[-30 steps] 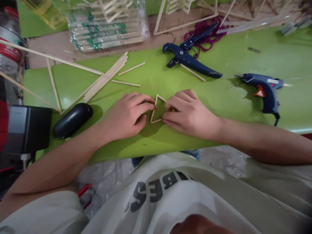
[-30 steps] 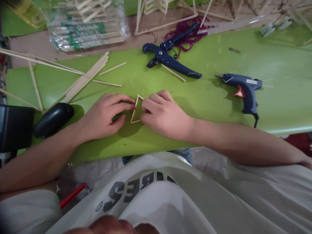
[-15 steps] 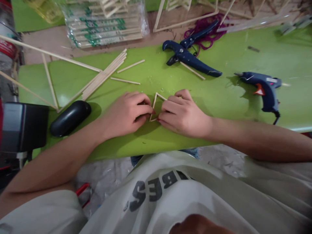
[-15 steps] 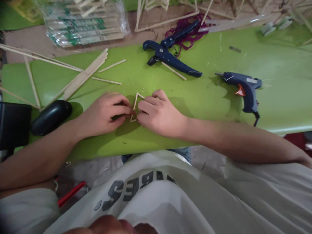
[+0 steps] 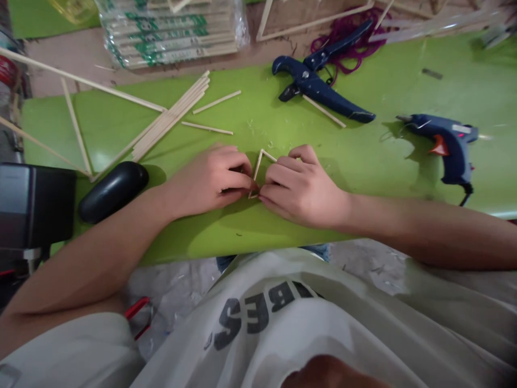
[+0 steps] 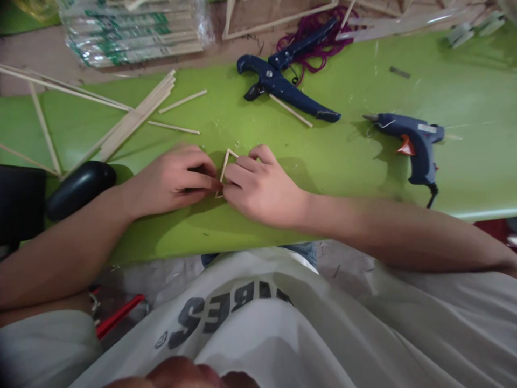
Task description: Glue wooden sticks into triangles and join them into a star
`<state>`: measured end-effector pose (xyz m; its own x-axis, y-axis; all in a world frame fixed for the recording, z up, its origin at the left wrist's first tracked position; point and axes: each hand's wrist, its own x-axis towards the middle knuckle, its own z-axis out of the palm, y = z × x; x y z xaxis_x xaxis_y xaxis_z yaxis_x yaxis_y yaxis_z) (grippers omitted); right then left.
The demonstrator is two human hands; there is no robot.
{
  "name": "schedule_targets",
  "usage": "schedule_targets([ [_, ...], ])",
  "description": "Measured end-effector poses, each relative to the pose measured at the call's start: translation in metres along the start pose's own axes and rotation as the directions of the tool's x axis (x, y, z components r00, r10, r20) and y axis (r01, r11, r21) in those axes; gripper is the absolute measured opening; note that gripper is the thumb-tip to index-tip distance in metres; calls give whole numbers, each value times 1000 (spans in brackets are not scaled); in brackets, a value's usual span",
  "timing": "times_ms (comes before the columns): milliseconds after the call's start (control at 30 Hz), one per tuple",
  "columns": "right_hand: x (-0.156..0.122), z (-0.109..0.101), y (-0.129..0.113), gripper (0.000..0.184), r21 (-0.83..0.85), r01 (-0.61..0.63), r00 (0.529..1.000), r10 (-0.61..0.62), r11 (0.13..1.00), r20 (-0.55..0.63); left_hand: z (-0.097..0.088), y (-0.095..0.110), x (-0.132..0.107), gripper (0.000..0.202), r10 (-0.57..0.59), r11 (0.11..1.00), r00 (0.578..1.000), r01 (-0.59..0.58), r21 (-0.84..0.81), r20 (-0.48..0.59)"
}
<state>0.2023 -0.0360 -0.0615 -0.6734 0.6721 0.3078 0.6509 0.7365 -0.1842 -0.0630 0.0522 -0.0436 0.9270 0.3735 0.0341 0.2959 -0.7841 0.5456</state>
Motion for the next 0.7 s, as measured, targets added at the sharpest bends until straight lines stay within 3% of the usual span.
schedule_targets([
  [233,-2,2,0,31,-20,24,998,-25,1000,-52,0,-3,0,25,12,1000,1000,-12,-10,9],
  [433,-4,9,4,27,-42,81,986,-86,996,-144,3,-7,0,22,107,994,994,-105,41,-38],
  [700,-2,11,2,32,-31,70,989,-74,997,-130,2,-3,-1,18,168,984,984,-164,69,-64],
])
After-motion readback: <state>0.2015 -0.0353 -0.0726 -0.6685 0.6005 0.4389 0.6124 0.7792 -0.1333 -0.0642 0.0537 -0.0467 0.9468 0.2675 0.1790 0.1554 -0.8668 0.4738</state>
